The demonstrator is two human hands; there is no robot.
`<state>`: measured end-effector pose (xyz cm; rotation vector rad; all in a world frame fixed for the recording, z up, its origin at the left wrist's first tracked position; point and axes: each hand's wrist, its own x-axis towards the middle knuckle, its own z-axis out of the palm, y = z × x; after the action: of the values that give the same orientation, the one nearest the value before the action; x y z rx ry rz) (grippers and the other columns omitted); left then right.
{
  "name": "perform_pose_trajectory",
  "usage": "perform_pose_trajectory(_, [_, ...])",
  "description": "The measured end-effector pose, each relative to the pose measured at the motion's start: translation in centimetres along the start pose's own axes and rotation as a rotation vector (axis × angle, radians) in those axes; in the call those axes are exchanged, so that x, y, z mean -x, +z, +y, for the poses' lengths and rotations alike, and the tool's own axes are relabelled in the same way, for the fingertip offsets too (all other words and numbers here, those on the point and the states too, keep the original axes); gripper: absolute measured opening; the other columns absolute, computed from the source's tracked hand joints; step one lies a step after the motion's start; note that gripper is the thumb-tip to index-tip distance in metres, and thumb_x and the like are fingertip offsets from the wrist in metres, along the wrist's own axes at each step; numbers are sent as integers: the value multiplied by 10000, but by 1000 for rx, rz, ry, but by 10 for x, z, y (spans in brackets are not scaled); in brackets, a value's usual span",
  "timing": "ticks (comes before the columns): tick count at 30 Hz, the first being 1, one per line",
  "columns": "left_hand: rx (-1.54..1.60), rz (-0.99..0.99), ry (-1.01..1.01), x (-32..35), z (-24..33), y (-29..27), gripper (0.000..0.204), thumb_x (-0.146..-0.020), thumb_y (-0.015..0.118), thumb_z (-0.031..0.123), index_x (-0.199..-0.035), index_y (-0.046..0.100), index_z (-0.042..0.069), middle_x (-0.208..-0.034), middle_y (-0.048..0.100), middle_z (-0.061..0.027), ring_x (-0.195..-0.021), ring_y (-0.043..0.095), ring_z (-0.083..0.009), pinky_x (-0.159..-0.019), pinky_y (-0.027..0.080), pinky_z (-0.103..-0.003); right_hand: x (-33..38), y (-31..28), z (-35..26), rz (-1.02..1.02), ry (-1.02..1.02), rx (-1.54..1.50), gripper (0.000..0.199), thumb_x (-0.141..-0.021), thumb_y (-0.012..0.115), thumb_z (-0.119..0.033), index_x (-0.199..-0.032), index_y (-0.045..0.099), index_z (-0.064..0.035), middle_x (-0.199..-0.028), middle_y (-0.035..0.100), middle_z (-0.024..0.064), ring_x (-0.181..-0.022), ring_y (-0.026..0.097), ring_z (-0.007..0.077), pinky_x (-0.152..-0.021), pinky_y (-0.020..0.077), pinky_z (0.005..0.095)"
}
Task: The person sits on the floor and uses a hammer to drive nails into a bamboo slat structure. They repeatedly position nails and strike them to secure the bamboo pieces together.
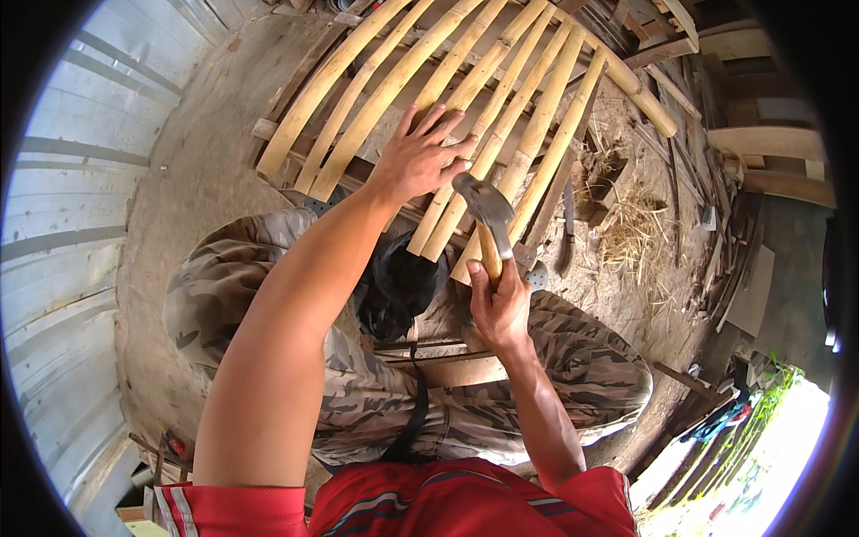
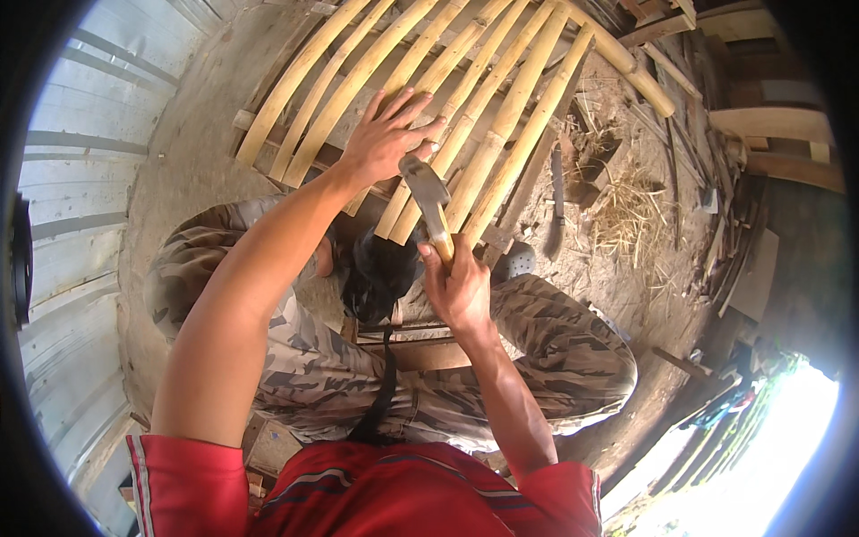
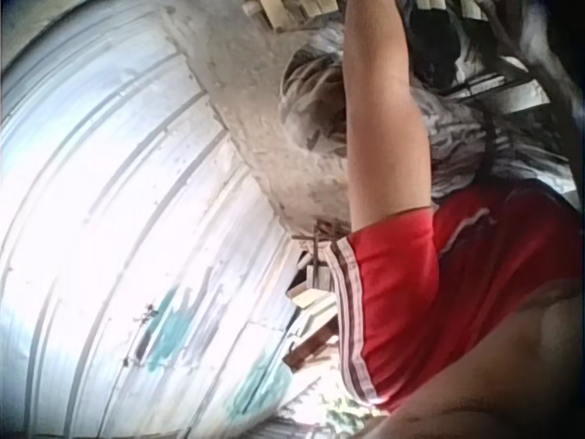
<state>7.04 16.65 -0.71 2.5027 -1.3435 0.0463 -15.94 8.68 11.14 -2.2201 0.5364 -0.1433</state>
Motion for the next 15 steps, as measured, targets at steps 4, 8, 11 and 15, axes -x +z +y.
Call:
perform_pose_trajectory(4, [-11,47,28,-2,0,6,470,-1046,412,544,-1451,565,362,-1660,330,-23,-1555,227,-266,-1269,109,-557,-2,19,58,-170,134,100,335,-1015,655,-309,-954,550,3,-620,624,238,-605,688,425,-485,491,443])
perform_pose_trajectory(8, [-4,-8,-4,0,-5,1,485,-1043,401,562,-1469,541,376,-1668,312,-4,-1557,221,-260,-1274,84,-553,-14,3,21,-105,113,112,315,-1002,675,-279,-950,543,2,-616,627,212,-597,682,429,-483,497,445])
perform_pose_trajectory(11, [-6,-30,-11,-2,-1,2,497,-1036,399,582,-1473,533,388,-1672,303,12,-1559,212,-253,-1277,60,-551,0,-1,16,11,-70,-20,280,-986,696,-229,-978,549,8,-615,618,174,-589,682,416,-497,510,453])
perform_pose_trajectory(15, [-7,-38,11,-5,-2,4,507,-1031,403,589,-1477,529,383,-1677,289,7,-1564,195,-251,-1276,60,-551,0,17,66,-101,-213,470,274,-996,671,-227,-945,549,13,-637,627,232,-622,683,435,-502,510,463])
